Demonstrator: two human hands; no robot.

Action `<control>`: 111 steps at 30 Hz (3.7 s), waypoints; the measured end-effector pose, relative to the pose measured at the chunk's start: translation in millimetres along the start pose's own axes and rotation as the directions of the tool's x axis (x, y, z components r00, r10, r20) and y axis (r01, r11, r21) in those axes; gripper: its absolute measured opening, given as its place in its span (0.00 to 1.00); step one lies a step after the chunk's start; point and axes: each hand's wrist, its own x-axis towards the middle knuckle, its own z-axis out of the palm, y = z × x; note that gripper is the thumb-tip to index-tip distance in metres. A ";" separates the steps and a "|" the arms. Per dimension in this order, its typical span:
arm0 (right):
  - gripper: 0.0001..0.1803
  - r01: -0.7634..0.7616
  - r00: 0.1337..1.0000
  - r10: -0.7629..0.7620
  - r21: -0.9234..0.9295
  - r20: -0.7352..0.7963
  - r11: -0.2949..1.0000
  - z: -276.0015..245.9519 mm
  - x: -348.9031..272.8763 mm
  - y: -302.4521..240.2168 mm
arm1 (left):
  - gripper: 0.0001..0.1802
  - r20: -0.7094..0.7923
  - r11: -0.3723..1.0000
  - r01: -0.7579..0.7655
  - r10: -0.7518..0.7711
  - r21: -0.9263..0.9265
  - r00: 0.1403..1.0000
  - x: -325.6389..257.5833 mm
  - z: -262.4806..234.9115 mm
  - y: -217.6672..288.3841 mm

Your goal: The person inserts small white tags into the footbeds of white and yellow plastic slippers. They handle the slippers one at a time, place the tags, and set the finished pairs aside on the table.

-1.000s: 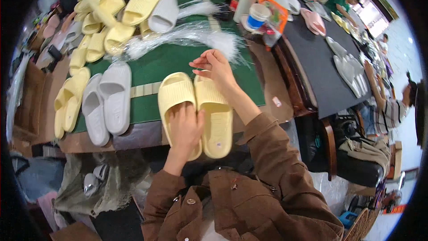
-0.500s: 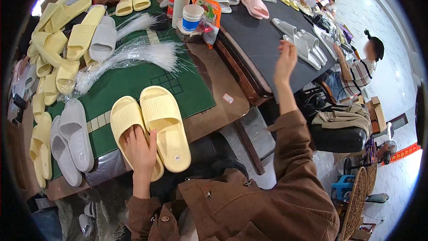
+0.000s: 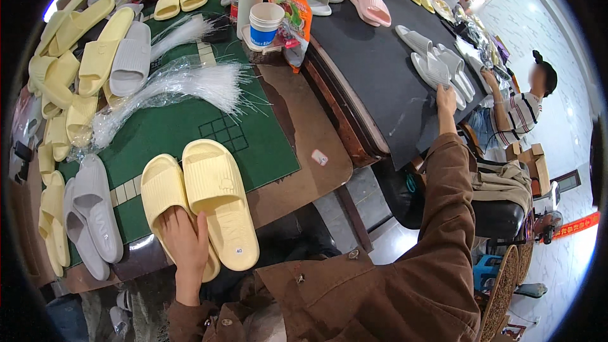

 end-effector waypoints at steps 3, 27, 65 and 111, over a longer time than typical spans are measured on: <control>0.29 0.142 0.988 -0.142 -0.001 0.053 0.990 -3.7 5.6 -1.6 | 0.26 0.029 1.000 0.016 -0.016 -0.006 0.999 -0.2 1.0 -2.5; 0.15 0.456 0.735 -0.628 0.499 0.256 0.737 -109.9 -187.3 -80.2 | 0.28 -0.088 0.997 -0.062 0.059 -0.036 0.994 -1.4 0.8 -1.5; 0.17 -0.007 0.399 -0.812 0.887 0.426 0.461 -127.7 -396.7 -175.7 | 0.15 -0.144 0.994 0.003 -0.020 -0.114 0.989 -2.1 -10.6 -9.3; 0.19 -0.031 0.261 -0.835 0.869 0.485 0.495 -52.1 -512.3 -248.7 | 0.25 -0.519 0.981 -0.060 -0.046 -0.184 0.853 -0.2 -86.9 -89.9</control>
